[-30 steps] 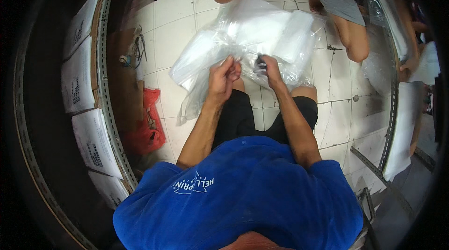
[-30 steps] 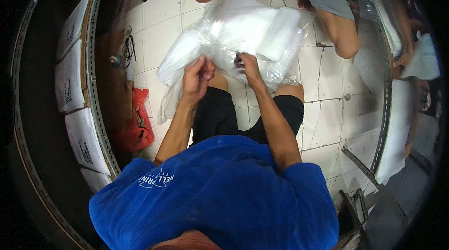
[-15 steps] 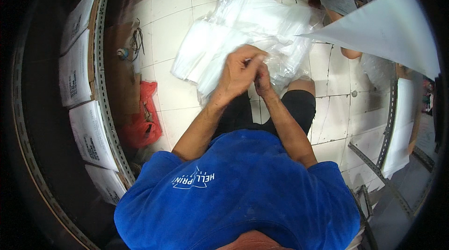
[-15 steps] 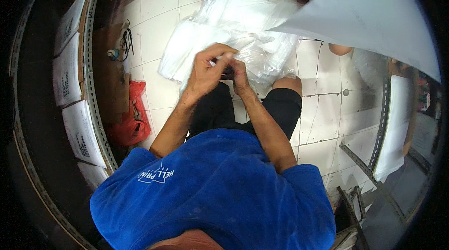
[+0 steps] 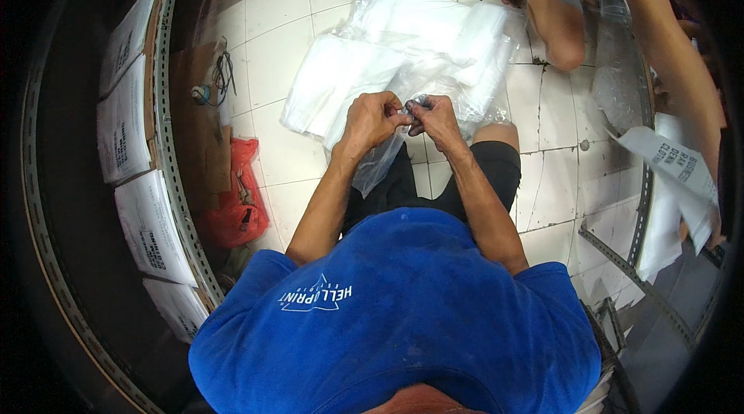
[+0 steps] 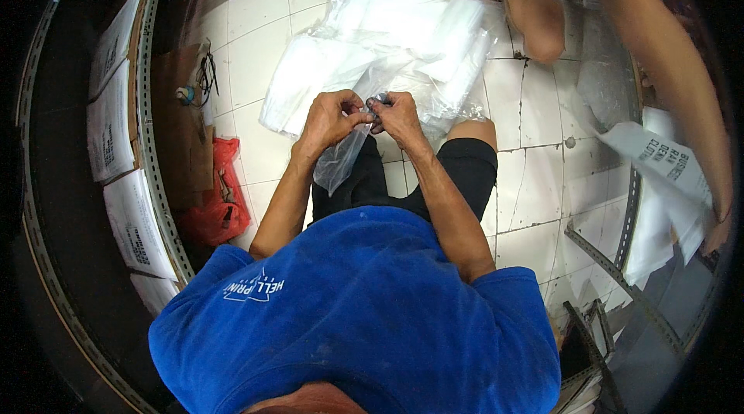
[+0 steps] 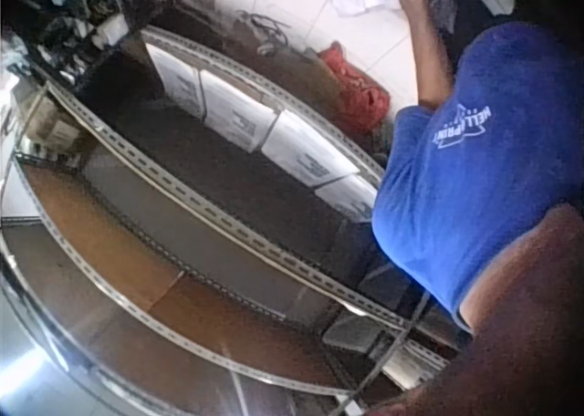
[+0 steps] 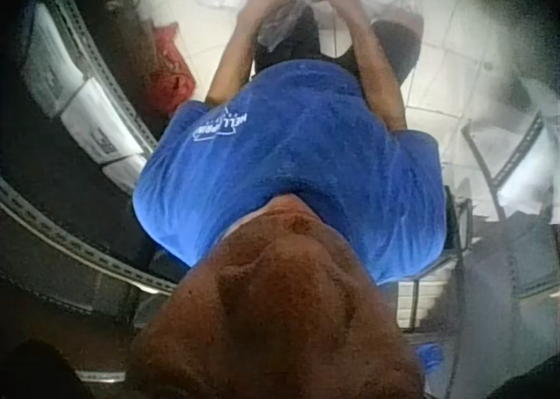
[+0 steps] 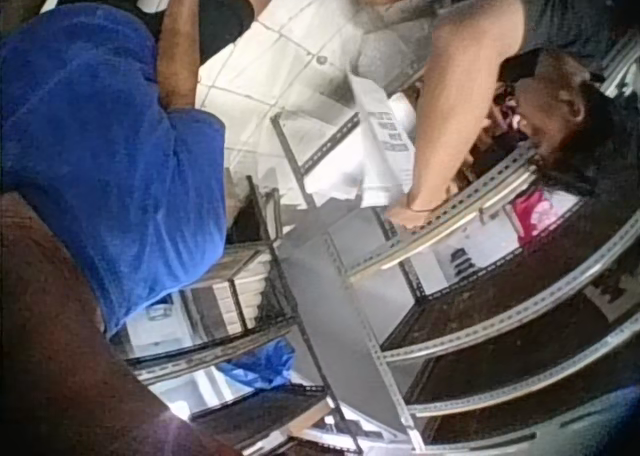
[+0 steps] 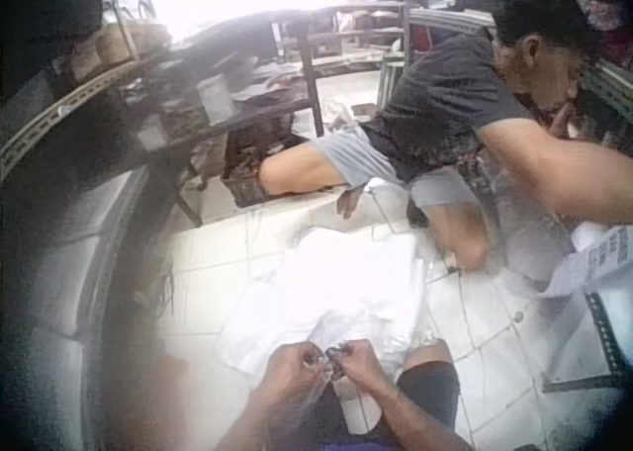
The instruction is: The person organizes stacks of white sheets by placing them into clear plastic bags and then stacking the bagged items onto a shelf.
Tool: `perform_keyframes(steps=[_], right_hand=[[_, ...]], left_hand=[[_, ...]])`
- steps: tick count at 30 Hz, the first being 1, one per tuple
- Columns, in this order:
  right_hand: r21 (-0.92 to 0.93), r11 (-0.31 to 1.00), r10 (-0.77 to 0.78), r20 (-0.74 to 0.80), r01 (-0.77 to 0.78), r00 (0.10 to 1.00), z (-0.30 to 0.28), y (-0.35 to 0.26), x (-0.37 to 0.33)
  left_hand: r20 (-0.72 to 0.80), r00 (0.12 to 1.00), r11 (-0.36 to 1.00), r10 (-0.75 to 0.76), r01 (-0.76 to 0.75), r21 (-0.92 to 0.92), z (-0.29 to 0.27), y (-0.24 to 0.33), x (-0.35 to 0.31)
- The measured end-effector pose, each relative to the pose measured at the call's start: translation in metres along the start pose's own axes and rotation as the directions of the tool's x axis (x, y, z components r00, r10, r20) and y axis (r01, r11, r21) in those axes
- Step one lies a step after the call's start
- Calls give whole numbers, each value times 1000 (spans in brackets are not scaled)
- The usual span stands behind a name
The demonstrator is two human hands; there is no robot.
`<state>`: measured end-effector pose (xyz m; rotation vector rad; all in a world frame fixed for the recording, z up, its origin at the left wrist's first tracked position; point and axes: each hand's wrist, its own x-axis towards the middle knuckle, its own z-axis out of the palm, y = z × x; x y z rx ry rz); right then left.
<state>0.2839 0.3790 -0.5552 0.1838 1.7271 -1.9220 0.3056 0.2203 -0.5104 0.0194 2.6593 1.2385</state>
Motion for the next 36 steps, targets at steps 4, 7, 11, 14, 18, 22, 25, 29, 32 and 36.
perform_keyframes(steps=[4, 7, 11, 14, 18, 22, 25, 29, 32, 36], right_hand=[[33, 999, 9, 38, -10, 999, -3, 0, 1], [80, 997, -3, 31, 1, 1000, -3, -4, 1], [109, 994, -3, 53, -3, 999, 0, -1, 6], [155, 987, -56, 79, 43, 995, 2, 5, 8], [197, 979, -95, 179, 59, 979, 5, 11, 10], [280, 960, -84, 227, 18, 970, 10, 9, 11], [259, 966, -63, 203, 9, 977, 8, 13, 9], [-14, 999, 38, 122, -37, 992, -33, 35, 13], [-355, 923, 106, -137, -149, 985, -60, 39, 12], [-778, 605, 121, -116, -166, 986, -65, 26, 3]], left_hand=[[100, 995, 999, -19, 22, -30, -4, -9, 9], [112, 993, 999, 42, -39, -26, -9, 1, 7], [98, 994, 998, 58, -56, -24, -5, -2, 6], [148, 985, 981, 86, -57, -188, -8, -14, 10], [302, 953, 852, -11, 167, -496, -8, -34, 8], [208, 977, 611, -54, 197, -767, -1, -49, 5], [2, 994, 311, -111, 36, -950, -11, -71, 6], [-405, 868, 541, -286, -202, -817, -77, -91, 11], [-646, 733, 478, -213, -499, -723, -136, -93, 4], [-629, 755, 703, -184, -346, -621, -131, -68, -3]])
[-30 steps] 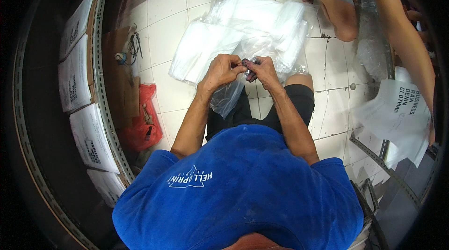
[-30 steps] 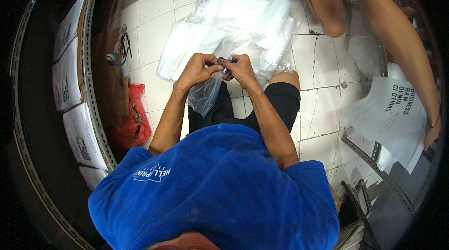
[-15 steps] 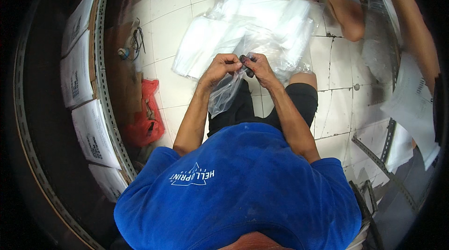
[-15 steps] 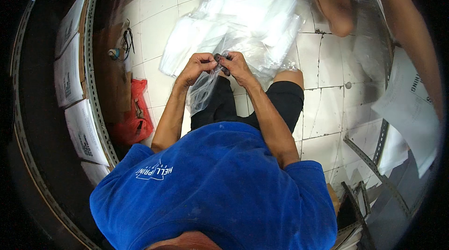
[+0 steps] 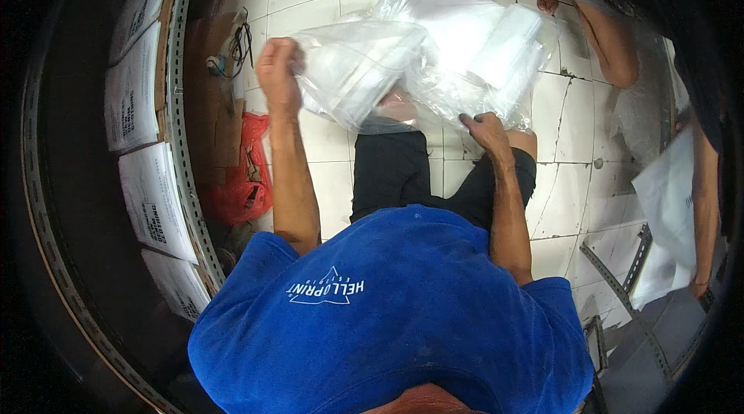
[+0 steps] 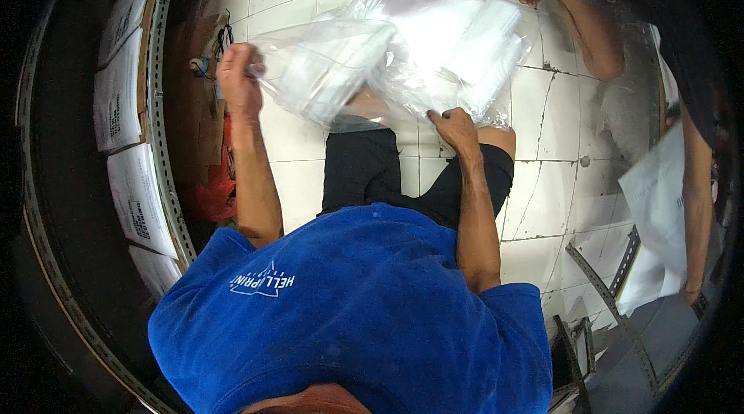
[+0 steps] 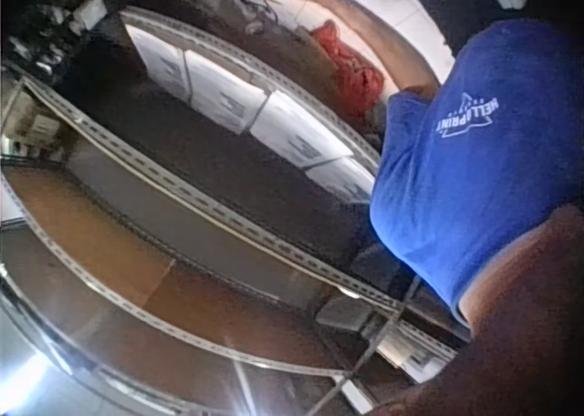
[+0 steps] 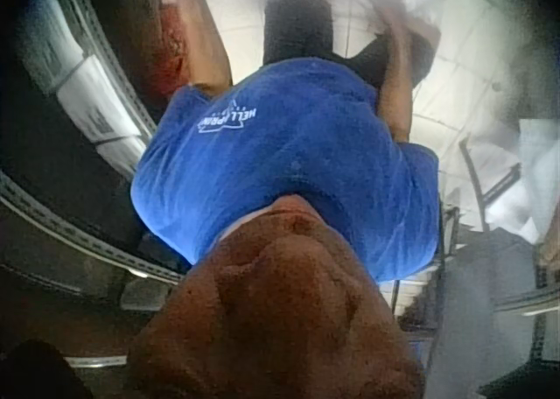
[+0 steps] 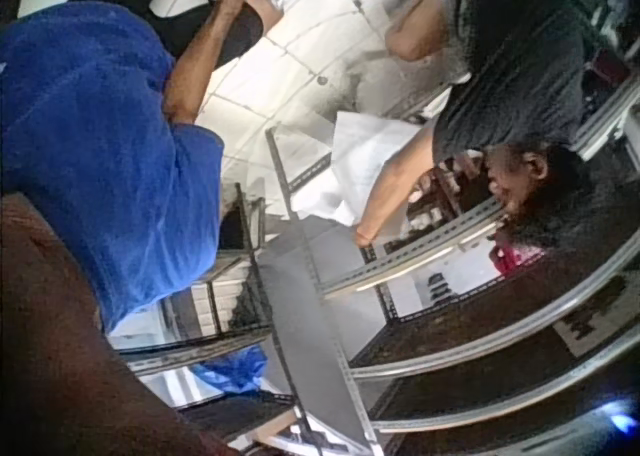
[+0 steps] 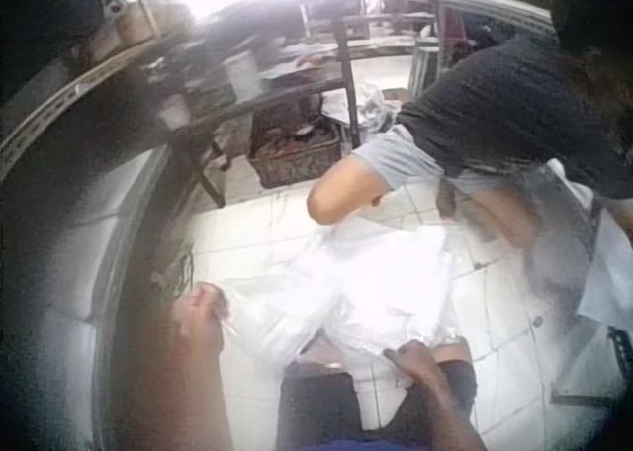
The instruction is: The person organizes stacks of white sheets by placing them into clear plastic bags and then stacking the bagged items onto a shelf.
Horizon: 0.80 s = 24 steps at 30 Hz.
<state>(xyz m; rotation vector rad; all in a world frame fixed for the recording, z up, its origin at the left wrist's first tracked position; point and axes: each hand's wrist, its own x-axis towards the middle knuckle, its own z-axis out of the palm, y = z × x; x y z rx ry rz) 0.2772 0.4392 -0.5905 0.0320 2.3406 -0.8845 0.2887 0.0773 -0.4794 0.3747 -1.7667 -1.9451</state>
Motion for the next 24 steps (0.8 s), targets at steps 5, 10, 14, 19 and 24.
perform_keyframes(steps=[5, 10, 14, 19, 24], right_hand=[[547, 800, -499, 377, 247, 781, -22, -81, -18], [143, 970, -213, 127, 195, 969, 72, -114, 39], [-38, 987, -159, -104, 156, 982, 127, -112, 74], [407, 910, 21, -227, 75, 974, 158, -116, 125], [401, 907, -64, -169, 127, 984, 163, -114, 138]], left_hand=[[351, 920, 981, -172, 127, 148, 40, -6, -49], [377, 909, 981, -176, 130, 145, 56, -8, -55], [276, 953, 989, -125, 96, 117, 44, 1, -48], [393, 906, 983, -155, 104, 148, 28, 13, -40], [659, 720, 970, -216, 234, 63, 27, 7, -58]])
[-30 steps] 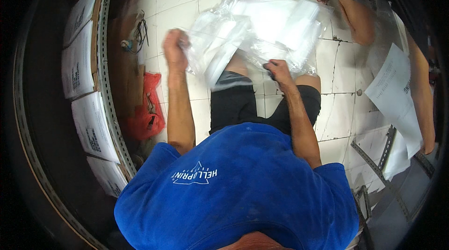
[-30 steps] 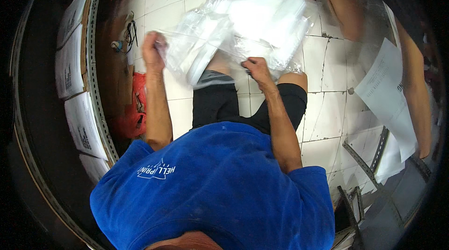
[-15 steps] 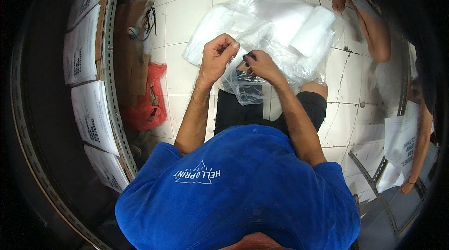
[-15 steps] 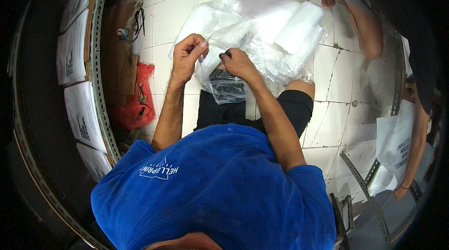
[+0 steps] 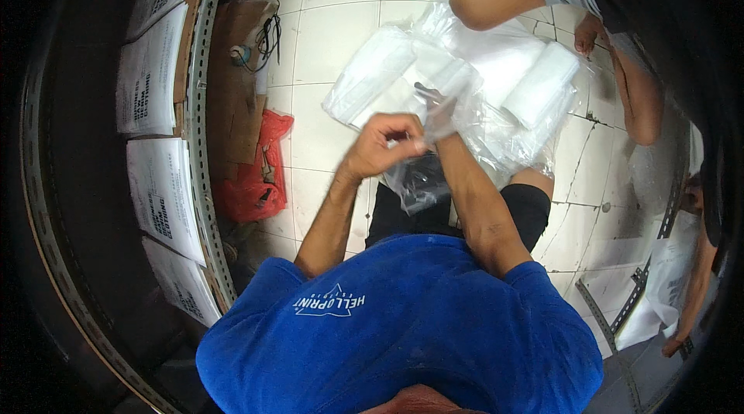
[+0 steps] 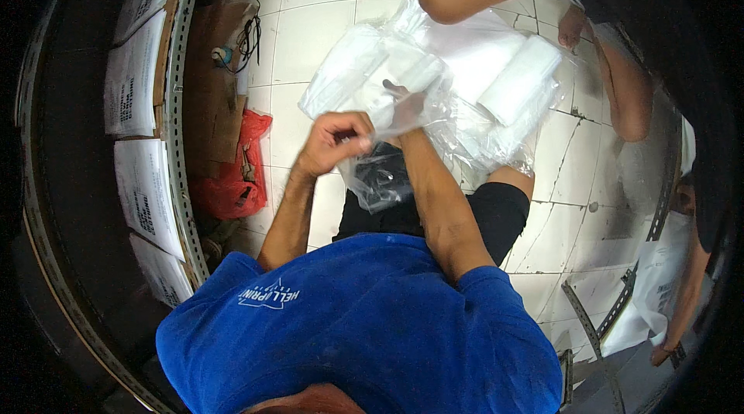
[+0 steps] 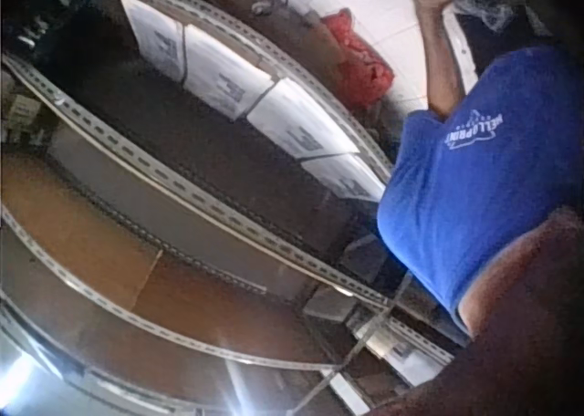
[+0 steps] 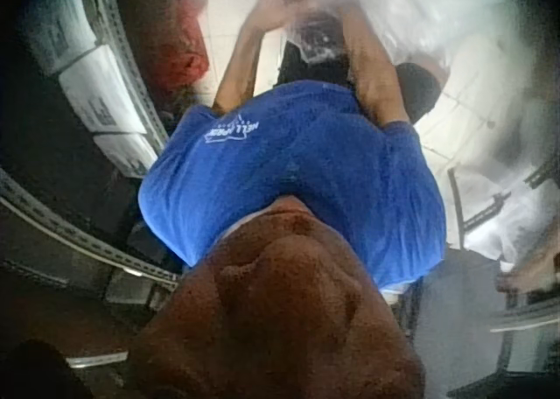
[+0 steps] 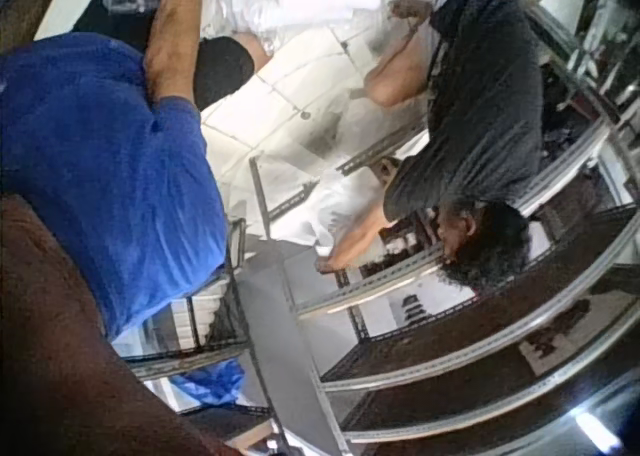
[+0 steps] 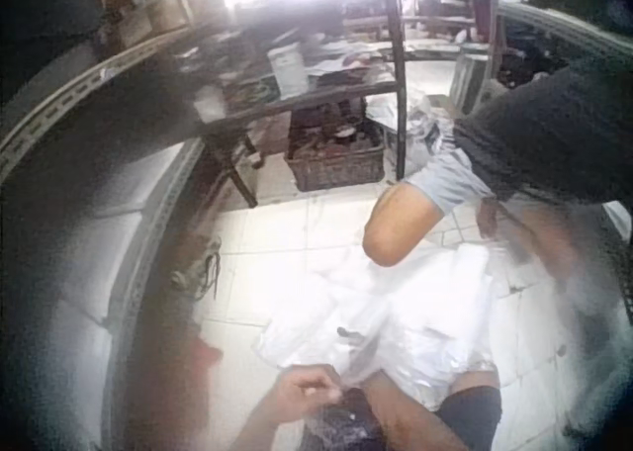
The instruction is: The person organizes stacks of white sheets by placing them into clear plastic bags and then stacking the bagged items onto a shelf.
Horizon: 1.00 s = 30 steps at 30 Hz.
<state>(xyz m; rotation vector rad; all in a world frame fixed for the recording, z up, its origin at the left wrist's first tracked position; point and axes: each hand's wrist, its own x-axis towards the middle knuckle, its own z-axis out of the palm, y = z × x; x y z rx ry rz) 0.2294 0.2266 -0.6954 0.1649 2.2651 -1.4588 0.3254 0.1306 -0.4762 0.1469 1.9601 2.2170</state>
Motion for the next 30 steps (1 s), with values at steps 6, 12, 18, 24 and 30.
perform_keyframes(steps=[6, 12, 18, 24, 30], right_hand=[[-158, 976, -132, 116, 150, 984, -10, 10, 2], [-339, 716, -607, 127, 610, 784, -15, 14, -2], [716, 624, 242, 204, -313, 949, -46, -66, -2], [660, 704, -3, 371, -262, 928, -85, 4, 32], [644, 724, 161, 191, -248, 968, -165, -27, 26]], left_hand=[[-154, 982, 989, -105, 86, -124, -62, -67, 18], [-863, 492, 625, -109, 710, 326, -219, -242, 24], [-690, 669, 714, -275, 623, 320, -243, -261, 31], [-925, 257, 960, -279, 112, -258, -267, -200, 31], [-936, 304, 962, -178, -146, -230, -313, -102, 42]])
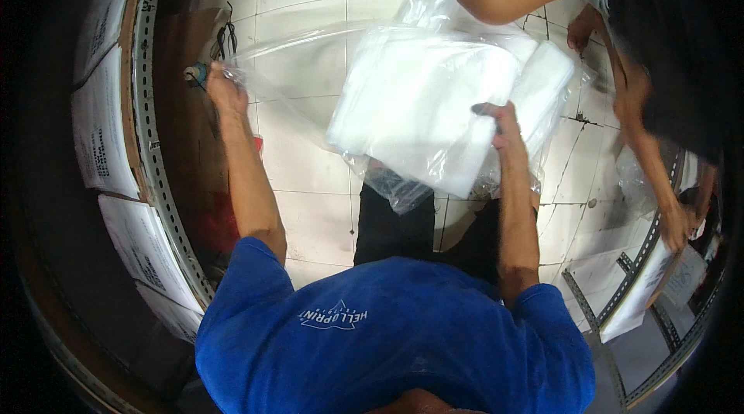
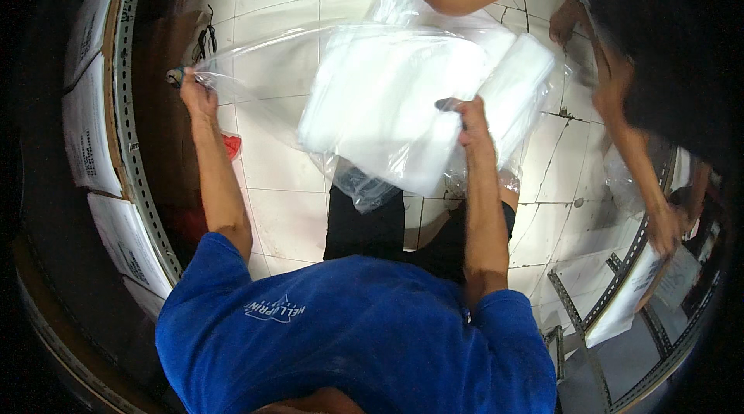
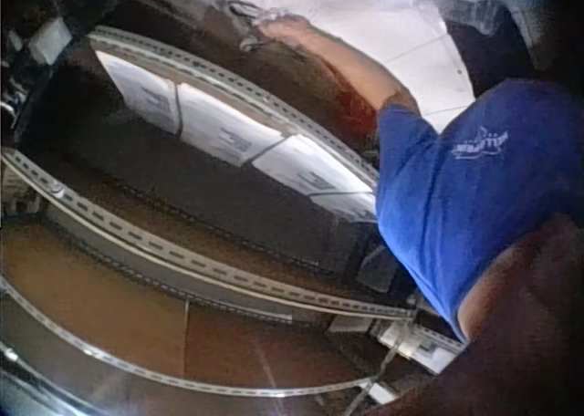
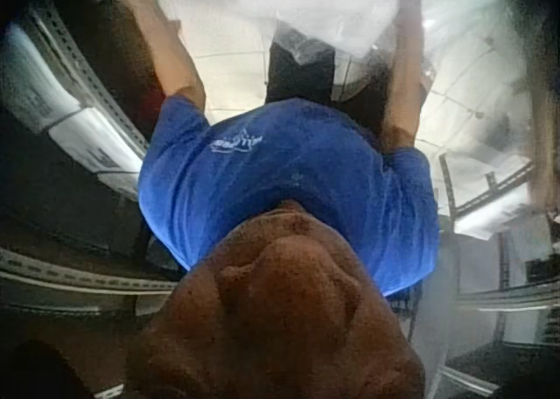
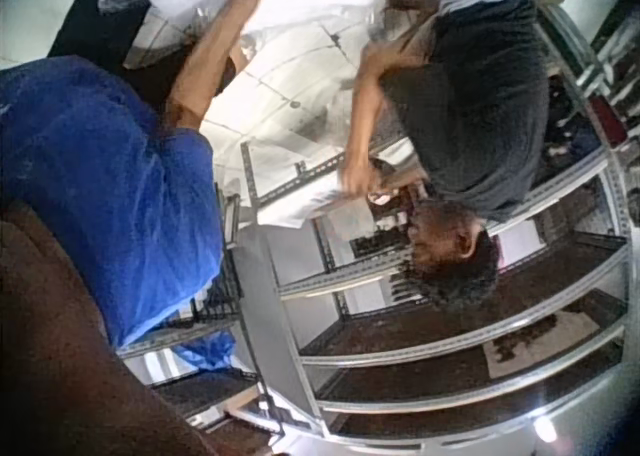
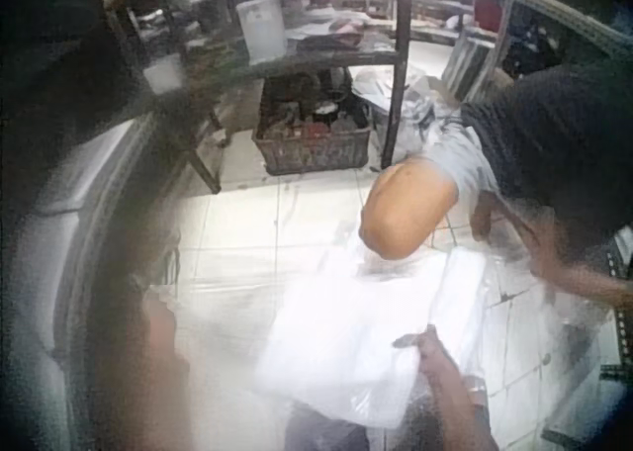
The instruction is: The person organizes stacks of white sheets by placing them into clear plastic bags and then stacking the bagged items onto a shelf.
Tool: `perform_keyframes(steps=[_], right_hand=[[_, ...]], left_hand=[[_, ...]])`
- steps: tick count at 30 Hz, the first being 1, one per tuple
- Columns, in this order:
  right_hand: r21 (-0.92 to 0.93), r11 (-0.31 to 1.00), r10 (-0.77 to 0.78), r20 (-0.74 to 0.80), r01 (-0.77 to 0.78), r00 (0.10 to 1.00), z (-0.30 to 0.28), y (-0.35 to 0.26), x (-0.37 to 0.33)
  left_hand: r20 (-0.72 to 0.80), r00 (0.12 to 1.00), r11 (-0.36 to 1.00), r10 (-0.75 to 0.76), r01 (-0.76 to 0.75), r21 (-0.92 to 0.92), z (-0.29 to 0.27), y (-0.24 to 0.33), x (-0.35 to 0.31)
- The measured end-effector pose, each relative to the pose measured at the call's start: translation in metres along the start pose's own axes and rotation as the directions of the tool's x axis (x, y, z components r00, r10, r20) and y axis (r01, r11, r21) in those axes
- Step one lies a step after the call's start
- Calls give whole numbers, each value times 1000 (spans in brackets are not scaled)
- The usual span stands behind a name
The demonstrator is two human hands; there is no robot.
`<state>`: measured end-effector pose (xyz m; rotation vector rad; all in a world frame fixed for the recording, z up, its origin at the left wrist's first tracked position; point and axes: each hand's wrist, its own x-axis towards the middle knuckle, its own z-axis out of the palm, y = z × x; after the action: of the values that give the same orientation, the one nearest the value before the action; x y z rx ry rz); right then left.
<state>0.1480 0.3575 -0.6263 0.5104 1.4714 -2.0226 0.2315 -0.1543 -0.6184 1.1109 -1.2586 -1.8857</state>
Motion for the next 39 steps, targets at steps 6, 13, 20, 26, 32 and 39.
perform_keyframes(steps=[6, 13, 20, 26, 32, 39], right_hand=[[-186, 982, -19, 11, 21, 1000, -69, -45, 25], [-220, 974, -75, -77, 56, 994, -141, -66, 42], [-285, 958, -61, -149, 16, 987, -188, -86, 45], [-307, 949, -12, -252, -68, 968, -200, -73, 34], [-219, 975, -8, -218, -41, 976, -192, -65, 25], [-212, 958, -222, -113, 194, 969, -174, -77, -28]], left_hand=[[66, 993, 993, 102, -97, -71, 35, 19, 32], [118, 990, 972, 72, -44, -231, 62, 56, 74], [21, 865, 680, 501, -408, 609, 49, 58, 79], [434, 323, 35, 841, -833, 552, 148, -44, -100], [999, 34, 415, 8, -910, 28, 212, -173, -340], [961, 90, 243, -261, -957, 155, 201, -193, -361]])
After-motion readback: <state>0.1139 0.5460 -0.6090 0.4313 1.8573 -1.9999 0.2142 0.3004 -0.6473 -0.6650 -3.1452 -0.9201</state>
